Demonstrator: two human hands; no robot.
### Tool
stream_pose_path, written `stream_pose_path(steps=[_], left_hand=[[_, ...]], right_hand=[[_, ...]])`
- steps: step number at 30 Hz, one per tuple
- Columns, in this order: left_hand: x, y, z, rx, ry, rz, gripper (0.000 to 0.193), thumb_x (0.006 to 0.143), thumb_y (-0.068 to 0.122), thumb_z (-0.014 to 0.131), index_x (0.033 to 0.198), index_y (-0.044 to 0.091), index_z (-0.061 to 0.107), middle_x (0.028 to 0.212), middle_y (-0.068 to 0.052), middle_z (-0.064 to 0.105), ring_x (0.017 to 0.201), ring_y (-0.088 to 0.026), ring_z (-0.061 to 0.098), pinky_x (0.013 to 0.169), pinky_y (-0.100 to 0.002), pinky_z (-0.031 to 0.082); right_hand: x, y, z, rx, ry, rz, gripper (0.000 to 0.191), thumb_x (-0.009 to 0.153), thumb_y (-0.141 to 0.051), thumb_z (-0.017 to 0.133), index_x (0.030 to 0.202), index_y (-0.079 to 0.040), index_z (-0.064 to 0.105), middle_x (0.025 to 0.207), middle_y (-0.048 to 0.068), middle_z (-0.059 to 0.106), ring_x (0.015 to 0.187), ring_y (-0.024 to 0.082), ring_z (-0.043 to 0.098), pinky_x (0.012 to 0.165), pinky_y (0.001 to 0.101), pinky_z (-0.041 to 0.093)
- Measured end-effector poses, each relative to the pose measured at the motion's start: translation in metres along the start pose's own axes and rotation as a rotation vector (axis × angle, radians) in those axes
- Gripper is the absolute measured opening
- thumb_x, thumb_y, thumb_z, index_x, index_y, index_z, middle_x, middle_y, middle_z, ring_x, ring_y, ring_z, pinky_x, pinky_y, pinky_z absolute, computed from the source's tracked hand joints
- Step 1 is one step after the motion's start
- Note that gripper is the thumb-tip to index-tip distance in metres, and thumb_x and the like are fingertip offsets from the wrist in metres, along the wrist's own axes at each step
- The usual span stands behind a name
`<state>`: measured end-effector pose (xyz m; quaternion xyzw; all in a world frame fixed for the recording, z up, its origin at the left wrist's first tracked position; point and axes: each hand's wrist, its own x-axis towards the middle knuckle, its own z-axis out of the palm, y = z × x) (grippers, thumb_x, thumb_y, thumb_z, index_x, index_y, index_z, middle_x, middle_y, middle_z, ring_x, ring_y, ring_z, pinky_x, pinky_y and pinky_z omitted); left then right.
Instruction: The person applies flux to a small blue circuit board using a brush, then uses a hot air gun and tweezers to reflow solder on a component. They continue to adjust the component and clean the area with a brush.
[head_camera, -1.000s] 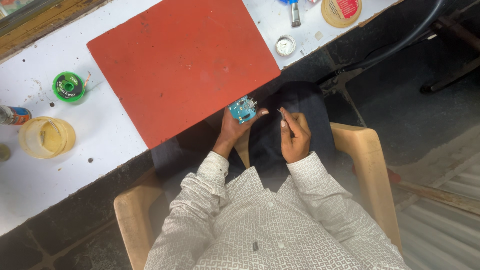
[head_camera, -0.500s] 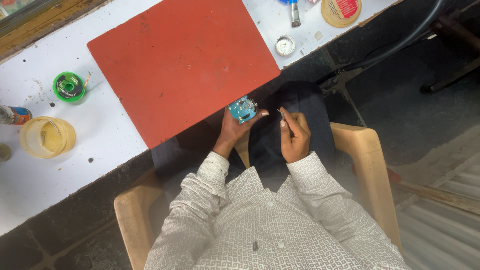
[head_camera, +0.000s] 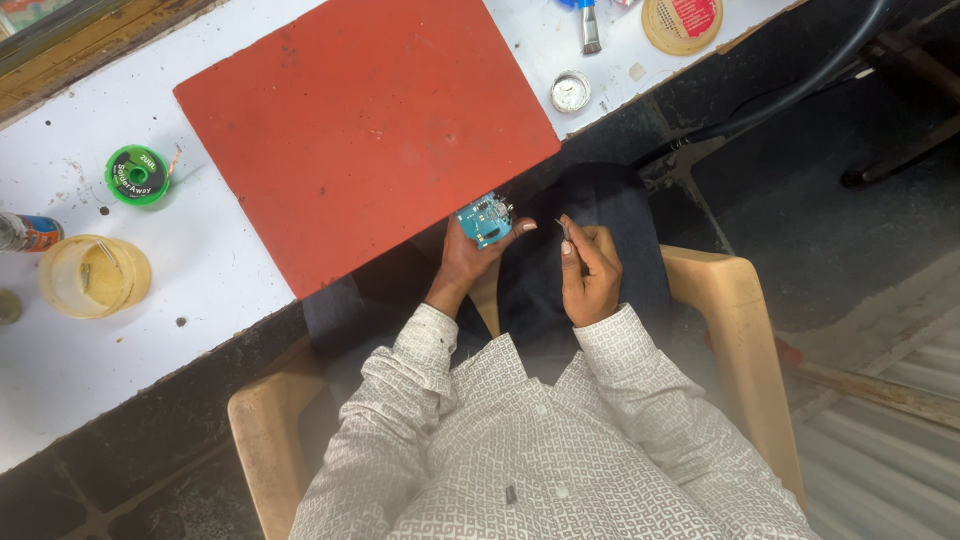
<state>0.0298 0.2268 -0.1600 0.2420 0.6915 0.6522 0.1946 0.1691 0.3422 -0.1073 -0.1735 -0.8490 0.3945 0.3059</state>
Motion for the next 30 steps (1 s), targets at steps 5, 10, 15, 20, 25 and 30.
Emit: stream_pose_path(steps=[5, 10, 15, 20, 25, 30], left_hand=[[0.000, -0.002, 0.002, -0.005, 0.008, 0.004, 0.038, 0.075, 0.029, 0.094, 0.085, 0.005, 0.067, 0.078, -0.001, 0.070, 0.071, -0.013, 0.067, 0.067, -0.030, 0.057], [0.000, -0.005, 0.002, -0.043, 0.053, 0.029, 0.050, 0.072, 0.027, 0.096, 0.101, 0.002, 0.064, 0.091, -0.004, 0.069, 0.081, -0.015, 0.067, 0.074, -0.033, 0.059], [0.004, 0.001, 0.011, -0.234, 0.011, 0.007, 0.058, 0.073, 0.029, 0.094, 0.114, 0.002, 0.063, 0.103, -0.004, 0.073, 0.097, -0.014, 0.072, 0.086, -0.033, 0.061], [0.001, 0.010, 0.007, -0.223, 0.017, 0.132, 0.062, 0.077, 0.029, 0.092, 0.124, 0.003, 0.059, 0.113, -0.004, 0.071, 0.105, -0.015, 0.069, 0.095, -0.032, 0.059], [0.002, 0.021, 0.004, -0.167, 0.026, 0.131, 0.062, 0.076, 0.028, 0.092, 0.122, 0.003, 0.061, 0.112, -0.005, 0.072, 0.104, -0.016, 0.070, 0.094, -0.032, 0.059], [0.002, 0.030, 0.001, -0.159, 0.025, 0.107, 0.061, 0.075, 0.027, 0.093, 0.121, 0.003, 0.062, 0.112, -0.006, 0.074, 0.104, -0.017, 0.071, 0.093, -0.031, 0.059]], right_hand=[[-0.004, 0.003, -0.005, 0.018, 0.005, 0.031, 0.027, 0.104, -0.005, 0.060, 0.128, 0.002, 0.068, 0.105, 0.011, 0.064, 0.080, 0.013, 0.059, 0.070, 0.0245, 0.051], [-0.005, -0.036, -0.035, 0.389, 0.177, 0.051, 0.027, 0.099, 0.005, 0.068, 0.126, 0.005, 0.066, 0.110, 0.012, 0.066, 0.083, 0.012, 0.063, 0.074, 0.0222, 0.054], [-0.006, -0.120, -0.060, 0.451, -0.136, 0.050, 0.024, 0.100, -0.004, 0.064, 0.124, 0.002, 0.066, 0.110, 0.011, 0.065, 0.078, 0.010, 0.067, 0.066, 0.0188, 0.057], [0.007, -0.195, -0.012, 0.686, -0.600, -0.026, 0.043, 0.106, -0.006, 0.058, 0.148, -0.002, 0.056, 0.114, 0.010, 0.059, 0.092, 0.014, 0.061, 0.082, 0.0259, 0.056], [0.028, -0.238, 0.071, 0.454, -0.421, -0.238, 0.021, 0.090, 0.000, 0.078, 0.110, -0.003, 0.072, 0.089, 0.005, 0.072, 0.061, 0.011, 0.058, 0.056, 0.0246, 0.042], [0.051, -0.262, 0.168, 0.384, -0.288, -0.523, 0.015, 0.090, 0.003, 0.070, 0.102, -0.003, 0.064, 0.101, 0.007, 0.064, 0.086, 0.024, 0.067, 0.071, 0.0339, 0.056]])
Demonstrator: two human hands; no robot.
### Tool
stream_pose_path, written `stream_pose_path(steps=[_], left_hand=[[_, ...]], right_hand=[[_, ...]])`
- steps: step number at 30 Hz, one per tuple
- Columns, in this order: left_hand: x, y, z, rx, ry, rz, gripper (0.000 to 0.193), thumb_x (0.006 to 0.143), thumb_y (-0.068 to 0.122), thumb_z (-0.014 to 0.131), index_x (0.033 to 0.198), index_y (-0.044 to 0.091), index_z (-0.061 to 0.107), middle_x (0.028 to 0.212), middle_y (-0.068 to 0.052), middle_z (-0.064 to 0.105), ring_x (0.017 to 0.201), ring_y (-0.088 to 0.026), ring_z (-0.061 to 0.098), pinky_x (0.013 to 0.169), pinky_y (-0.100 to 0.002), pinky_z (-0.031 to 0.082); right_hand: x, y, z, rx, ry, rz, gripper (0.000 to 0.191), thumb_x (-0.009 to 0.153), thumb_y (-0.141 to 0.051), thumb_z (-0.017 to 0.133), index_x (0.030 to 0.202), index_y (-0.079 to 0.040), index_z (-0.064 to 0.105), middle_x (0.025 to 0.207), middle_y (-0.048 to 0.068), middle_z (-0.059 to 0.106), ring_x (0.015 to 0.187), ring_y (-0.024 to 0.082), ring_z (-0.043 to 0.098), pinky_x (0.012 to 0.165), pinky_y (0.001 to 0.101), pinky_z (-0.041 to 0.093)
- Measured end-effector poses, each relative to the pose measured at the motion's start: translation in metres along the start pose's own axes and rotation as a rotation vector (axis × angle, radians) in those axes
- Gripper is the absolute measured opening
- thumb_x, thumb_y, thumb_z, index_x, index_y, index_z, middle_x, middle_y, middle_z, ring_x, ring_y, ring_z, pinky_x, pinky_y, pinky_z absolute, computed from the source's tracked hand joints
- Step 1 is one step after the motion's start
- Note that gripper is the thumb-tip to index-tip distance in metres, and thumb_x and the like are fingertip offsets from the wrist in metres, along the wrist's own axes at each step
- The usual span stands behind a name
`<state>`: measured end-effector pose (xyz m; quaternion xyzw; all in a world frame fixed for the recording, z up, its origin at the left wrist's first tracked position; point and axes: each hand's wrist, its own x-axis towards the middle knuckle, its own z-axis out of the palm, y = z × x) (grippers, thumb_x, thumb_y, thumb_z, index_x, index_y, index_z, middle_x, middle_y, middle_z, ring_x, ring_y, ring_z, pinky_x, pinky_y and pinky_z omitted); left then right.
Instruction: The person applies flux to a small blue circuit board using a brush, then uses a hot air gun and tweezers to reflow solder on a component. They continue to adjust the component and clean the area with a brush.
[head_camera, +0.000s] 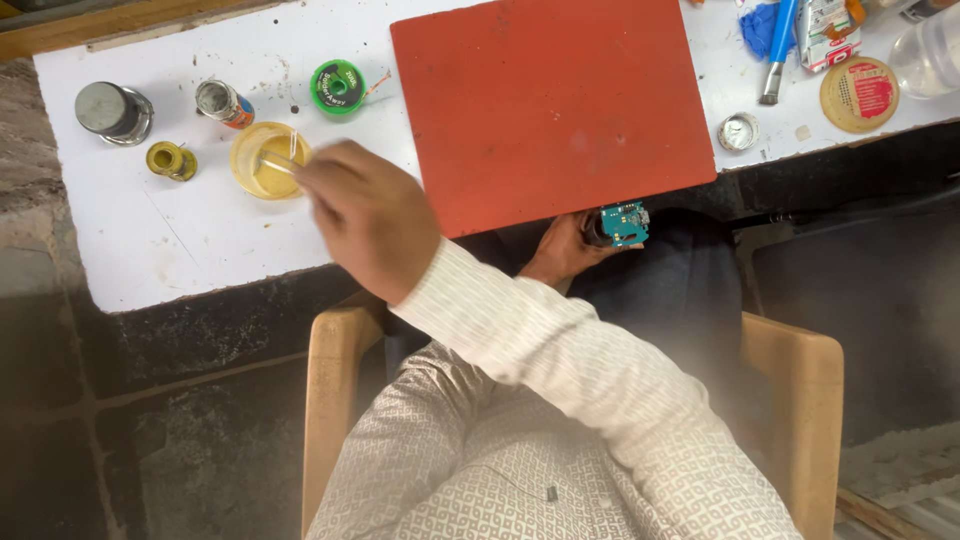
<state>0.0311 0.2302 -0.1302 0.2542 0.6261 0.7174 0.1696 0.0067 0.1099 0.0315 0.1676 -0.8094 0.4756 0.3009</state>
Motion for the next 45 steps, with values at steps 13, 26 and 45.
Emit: stream_pose_path(steps=[13, 26, 45], left_hand=[[0.002, 0.017, 0.004, 0.046, 0.018, -0.071, 0.060, 0.073, 0.028, 0.093, 0.121, 0.005, 0.065, 0.113, -0.007, 0.076, 0.107, -0.018, 0.074, 0.095, -0.031, 0.059], [0.006, 0.022, 0.002, -0.028, -0.001, 0.015, 0.062, 0.073, 0.028, 0.092, 0.121, 0.005, 0.062, 0.114, -0.007, 0.073, 0.108, -0.018, 0.071, 0.095, -0.031, 0.059], [-0.001, -0.026, -0.001, 0.121, -0.066, -0.026, 0.052, 0.078, 0.016, 0.092, 0.119, 0.001, 0.064, 0.112, -0.009, 0.072, 0.104, -0.019, 0.071, 0.090, -0.032, 0.058]], right_hand=[[0.038, 0.032, 0.049, -0.071, -0.313, -0.067, 0.012, 0.084, 0.003, 0.063, 0.093, -0.001, 0.069, 0.096, 0.006, 0.065, 0.087, 0.025, 0.066, 0.080, 0.0373, 0.056], [0.027, 0.021, 0.059, -0.329, -0.395, -0.321, 0.008, 0.087, -0.004, 0.070, 0.088, 0.003, 0.067, 0.096, 0.012, 0.064, 0.083, 0.022, 0.064, 0.073, 0.0372, 0.056], [-0.078, 0.020, -0.168, 0.885, 0.397, 0.526, 0.018, 0.095, 0.008, 0.071, 0.112, 0.003, 0.072, 0.104, 0.018, 0.074, 0.075, 0.018, 0.068, 0.063, 0.0277, 0.055]])
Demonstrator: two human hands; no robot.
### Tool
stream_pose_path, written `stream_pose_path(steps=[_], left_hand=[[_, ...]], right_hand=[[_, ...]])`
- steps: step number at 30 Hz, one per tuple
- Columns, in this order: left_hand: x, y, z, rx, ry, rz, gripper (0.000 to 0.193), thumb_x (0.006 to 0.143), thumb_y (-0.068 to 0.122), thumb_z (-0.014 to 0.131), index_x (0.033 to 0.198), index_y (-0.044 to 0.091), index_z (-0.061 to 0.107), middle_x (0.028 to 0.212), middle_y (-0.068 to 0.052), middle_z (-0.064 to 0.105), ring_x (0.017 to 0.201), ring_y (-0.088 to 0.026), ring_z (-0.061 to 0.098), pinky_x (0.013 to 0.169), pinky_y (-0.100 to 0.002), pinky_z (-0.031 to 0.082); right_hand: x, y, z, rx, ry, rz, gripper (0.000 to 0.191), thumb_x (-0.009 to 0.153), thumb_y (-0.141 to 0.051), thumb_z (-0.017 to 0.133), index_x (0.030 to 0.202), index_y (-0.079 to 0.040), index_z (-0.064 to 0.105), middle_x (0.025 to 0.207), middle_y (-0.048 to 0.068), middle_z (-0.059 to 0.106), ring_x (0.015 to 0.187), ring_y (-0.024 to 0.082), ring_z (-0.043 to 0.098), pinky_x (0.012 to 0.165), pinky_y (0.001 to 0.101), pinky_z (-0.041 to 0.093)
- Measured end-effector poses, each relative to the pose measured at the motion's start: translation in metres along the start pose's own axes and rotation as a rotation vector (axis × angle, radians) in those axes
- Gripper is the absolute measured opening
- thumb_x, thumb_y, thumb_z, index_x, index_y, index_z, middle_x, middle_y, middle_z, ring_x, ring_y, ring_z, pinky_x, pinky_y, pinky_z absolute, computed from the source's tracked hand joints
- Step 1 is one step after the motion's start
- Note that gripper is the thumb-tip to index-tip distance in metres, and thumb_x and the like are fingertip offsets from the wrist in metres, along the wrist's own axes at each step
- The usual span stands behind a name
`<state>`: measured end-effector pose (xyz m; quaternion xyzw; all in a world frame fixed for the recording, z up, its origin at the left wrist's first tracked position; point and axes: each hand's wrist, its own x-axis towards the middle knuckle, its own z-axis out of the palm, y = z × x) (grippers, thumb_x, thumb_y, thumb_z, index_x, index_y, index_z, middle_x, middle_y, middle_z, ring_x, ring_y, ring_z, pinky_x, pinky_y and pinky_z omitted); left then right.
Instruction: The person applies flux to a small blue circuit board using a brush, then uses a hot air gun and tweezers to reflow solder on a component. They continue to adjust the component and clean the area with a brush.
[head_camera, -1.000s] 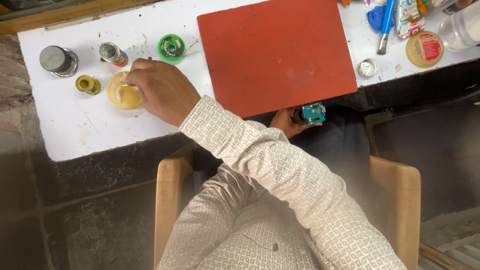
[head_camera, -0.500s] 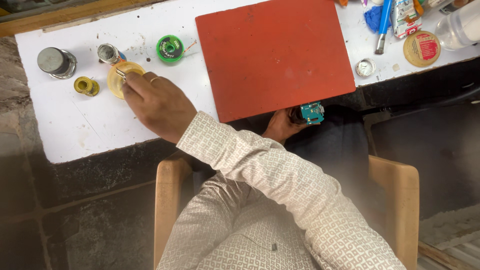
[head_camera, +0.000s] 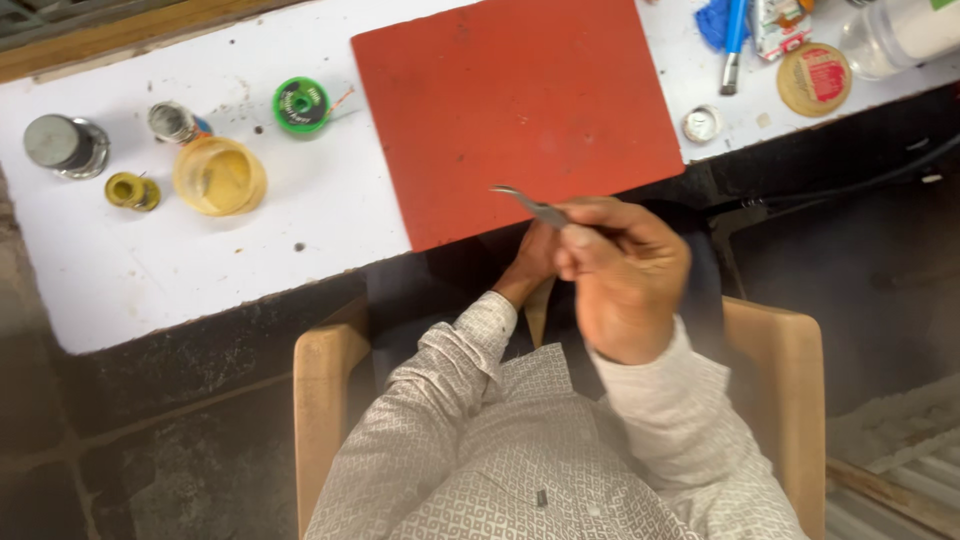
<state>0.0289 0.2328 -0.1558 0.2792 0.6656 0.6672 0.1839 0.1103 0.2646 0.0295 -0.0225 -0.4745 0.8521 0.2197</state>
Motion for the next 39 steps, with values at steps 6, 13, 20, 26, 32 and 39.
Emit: stream_pose_path(steps=[6, 13, 20, 26, 32, 39], left_hand=[[0.001, 0.005, 0.002, -0.127, 0.011, 0.002, 0.057, 0.076, 0.019, 0.092, 0.121, 0.001, 0.062, 0.111, -0.009, 0.073, 0.103, -0.017, 0.072, 0.090, -0.030, 0.060], [0.000, 0.003, 0.004, -0.174, 0.008, -0.091, 0.056, 0.075, 0.019, 0.093, 0.119, 0.002, 0.062, 0.108, -0.007, 0.074, 0.102, -0.017, 0.073, 0.090, -0.033, 0.062], [-0.001, -0.004, 0.004, -0.228, 0.011, -0.067, 0.055, 0.076, 0.016, 0.093, 0.119, 0.002, 0.062, 0.109, -0.007, 0.074, 0.103, -0.017, 0.073, 0.093, -0.033, 0.062], [0.000, -0.006, 0.003, -0.259, -0.012, -0.086, 0.056, 0.076, 0.020, 0.093, 0.118, 0.002, 0.062, 0.109, -0.008, 0.075, 0.106, -0.020, 0.074, 0.097, -0.036, 0.061], [0.000, -0.004, 0.001, -0.063, -0.014, -0.187, 0.057, 0.073, 0.027, 0.094, 0.116, 0.004, 0.066, 0.110, -0.008, 0.076, 0.107, -0.021, 0.074, 0.099, -0.036, 0.058], [0.000, -0.006, 0.002, -0.172, -0.013, -0.117, 0.056, 0.075, 0.025, 0.092, 0.118, 0.003, 0.063, 0.111, -0.007, 0.074, 0.107, -0.020, 0.073, 0.099, -0.036, 0.058]], right_hand=[[-0.021, -0.029, -0.058, -0.566, 0.172, -0.286, 0.014, 0.097, 0.009, 0.074, 0.109, 0.002, 0.071, 0.109, 0.016, 0.074, 0.079, 0.014, 0.069, 0.067, 0.0208, 0.057], [-0.028, -0.029, -0.087, -1.037, 0.150, -0.449, 0.017, 0.094, 0.015, 0.076, 0.104, 0.004, 0.069, 0.109, 0.018, 0.074, 0.087, 0.017, 0.072, 0.065, 0.0174, 0.055], [-0.030, -0.028, -0.092, -1.056, 0.099, -0.508, 0.018, 0.091, 0.018, 0.074, 0.100, 0.003, 0.068, 0.103, 0.019, 0.074, 0.091, 0.022, 0.075, 0.073, 0.0238, 0.063], [-0.026, -0.026, -0.096, -1.078, 0.067, -0.538, 0.020, 0.086, 0.020, 0.074, 0.095, 0.003, 0.067, 0.097, 0.019, 0.074, 0.091, 0.023, 0.076, 0.070, 0.0239, 0.063], [-0.028, -0.025, -0.094, -1.091, 0.072, -0.535, 0.020, 0.086, 0.020, 0.073, 0.095, 0.003, 0.067, 0.098, 0.018, 0.074, 0.093, 0.023, 0.076, 0.072, 0.0241, 0.064], [-0.027, -0.024, -0.094, -1.115, 0.068, -0.535, 0.021, 0.086, 0.020, 0.074, 0.094, 0.002, 0.067, 0.097, 0.018, 0.074, 0.092, 0.023, 0.076, 0.069, 0.0235, 0.063]])
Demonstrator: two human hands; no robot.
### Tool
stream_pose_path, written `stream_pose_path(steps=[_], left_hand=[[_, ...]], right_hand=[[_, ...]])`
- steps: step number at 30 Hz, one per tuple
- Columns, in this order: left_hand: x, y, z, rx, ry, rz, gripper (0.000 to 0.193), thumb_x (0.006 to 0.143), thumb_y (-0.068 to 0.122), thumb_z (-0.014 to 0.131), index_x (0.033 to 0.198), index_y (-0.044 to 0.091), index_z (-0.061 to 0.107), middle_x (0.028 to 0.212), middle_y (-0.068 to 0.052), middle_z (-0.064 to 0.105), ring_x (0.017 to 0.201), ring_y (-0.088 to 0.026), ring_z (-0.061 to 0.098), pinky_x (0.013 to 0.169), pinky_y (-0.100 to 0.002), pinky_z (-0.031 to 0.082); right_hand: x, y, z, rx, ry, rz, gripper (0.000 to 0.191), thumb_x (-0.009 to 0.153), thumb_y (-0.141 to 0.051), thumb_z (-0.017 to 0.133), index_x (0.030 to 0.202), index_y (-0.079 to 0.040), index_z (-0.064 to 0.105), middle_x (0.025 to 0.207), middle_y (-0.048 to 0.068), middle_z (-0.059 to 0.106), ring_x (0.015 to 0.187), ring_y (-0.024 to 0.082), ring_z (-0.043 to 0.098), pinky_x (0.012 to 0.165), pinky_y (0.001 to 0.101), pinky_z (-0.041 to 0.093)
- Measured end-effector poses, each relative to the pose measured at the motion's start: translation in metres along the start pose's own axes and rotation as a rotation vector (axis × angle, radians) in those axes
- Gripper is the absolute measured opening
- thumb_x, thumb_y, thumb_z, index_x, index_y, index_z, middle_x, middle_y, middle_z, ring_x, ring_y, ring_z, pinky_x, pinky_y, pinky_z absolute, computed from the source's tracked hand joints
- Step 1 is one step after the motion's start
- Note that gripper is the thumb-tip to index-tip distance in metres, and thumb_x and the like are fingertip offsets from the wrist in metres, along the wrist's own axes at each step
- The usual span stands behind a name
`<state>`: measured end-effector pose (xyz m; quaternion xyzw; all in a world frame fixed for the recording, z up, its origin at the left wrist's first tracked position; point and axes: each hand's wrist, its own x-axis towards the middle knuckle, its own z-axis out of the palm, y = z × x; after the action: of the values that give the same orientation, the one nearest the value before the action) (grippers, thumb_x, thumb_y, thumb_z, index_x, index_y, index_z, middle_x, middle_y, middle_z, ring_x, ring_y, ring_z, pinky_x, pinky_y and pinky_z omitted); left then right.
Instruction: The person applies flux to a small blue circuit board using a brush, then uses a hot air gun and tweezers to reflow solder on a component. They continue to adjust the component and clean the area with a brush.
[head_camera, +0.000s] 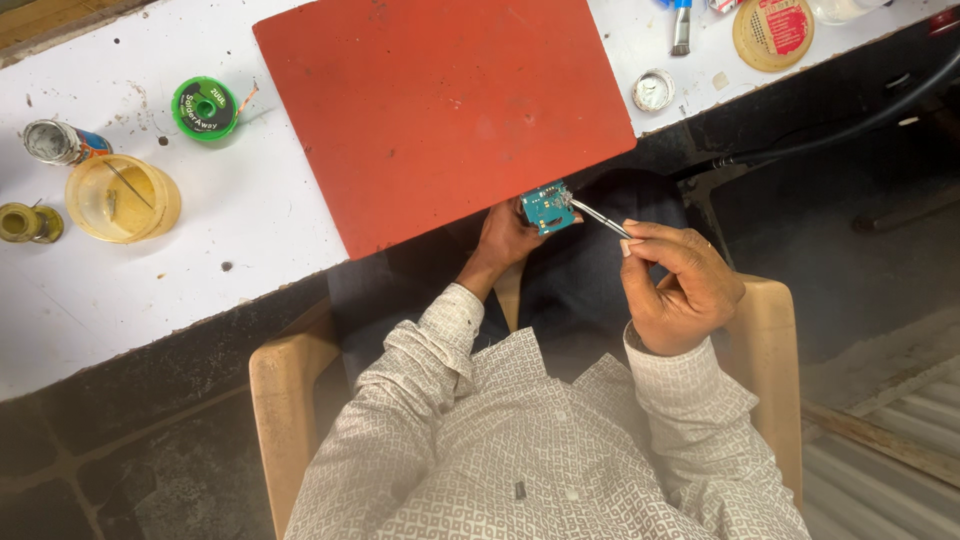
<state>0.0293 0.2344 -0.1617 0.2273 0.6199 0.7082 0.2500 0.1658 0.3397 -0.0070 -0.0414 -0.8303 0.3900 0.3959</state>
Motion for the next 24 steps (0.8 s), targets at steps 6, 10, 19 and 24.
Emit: stream_pose_path(steps=[6, 10, 19, 24], left_hand=[[0.001, 0.000, 0.000, 0.057, 0.004, -0.036, 0.055, 0.074, 0.024, 0.093, 0.116, 0.003, 0.064, 0.109, -0.008, 0.075, 0.106, -0.020, 0.073, 0.098, -0.036, 0.059], [0.001, 0.001, 0.001, 0.080, 0.017, -0.044, 0.057, 0.073, 0.025, 0.093, 0.117, 0.003, 0.064, 0.110, -0.008, 0.075, 0.106, -0.021, 0.073, 0.097, -0.036, 0.059], [-0.001, 0.002, 0.001, -0.092, -0.020, 0.015, 0.049, 0.076, 0.022, 0.091, 0.113, 0.005, 0.065, 0.108, -0.006, 0.076, 0.106, -0.019, 0.075, 0.098, -0.036, 0.061], [0.000, 0.002, 0.001, 0.000, -0.014, 0.008, 0.046, 0.076, 0.018, 0.092, 0.111, 0.005, 0.065, 0.106, -0.006, 0.076, 0.103, -0.019, 0.075, 0.095, -0.036, 0.062]], right_hand=[[0.000, 0.002, 0.001, -0.001, -0.004, -0.027, 0.021, 0.085, 0.020, 0.074, 0.094, 0.002, 0.067, 0.096, 0.018, 0.075, 0.090, 0.022, 0.076, 0.068, 0.0232, 0.064], [-0.001, 0.000, 0.001, -0.013, -0.005, -0.031, 0.021, 0.084, 0.020, 0.073, 0.093, 0.002, 0.067, 0.097, 0.017, 0.074, 0.091, 0.022, 0.076, 0.068, 0.0233, 0.064], [0.001, 0.010, 0.003, -0.042, 0.007, -0.163, 0.022, 0.081, 0.019, 0.076, 0.088, 0.000, 0.068, 0.096, 0.016, 0.076, 0.082, 0.019, 0.075, 0.060, 0.0211, 0.058], [-0.002, 0.009, 0.002, -0.047, 0.001, -0.142, 0.021, 0.082, 0.018, 0.076, 0.090, 0.000, 0.068, 0.097, 0.016, 0.075, 0.084, 0.020, 0.075, 0.064, 0.0227, 0.059]])
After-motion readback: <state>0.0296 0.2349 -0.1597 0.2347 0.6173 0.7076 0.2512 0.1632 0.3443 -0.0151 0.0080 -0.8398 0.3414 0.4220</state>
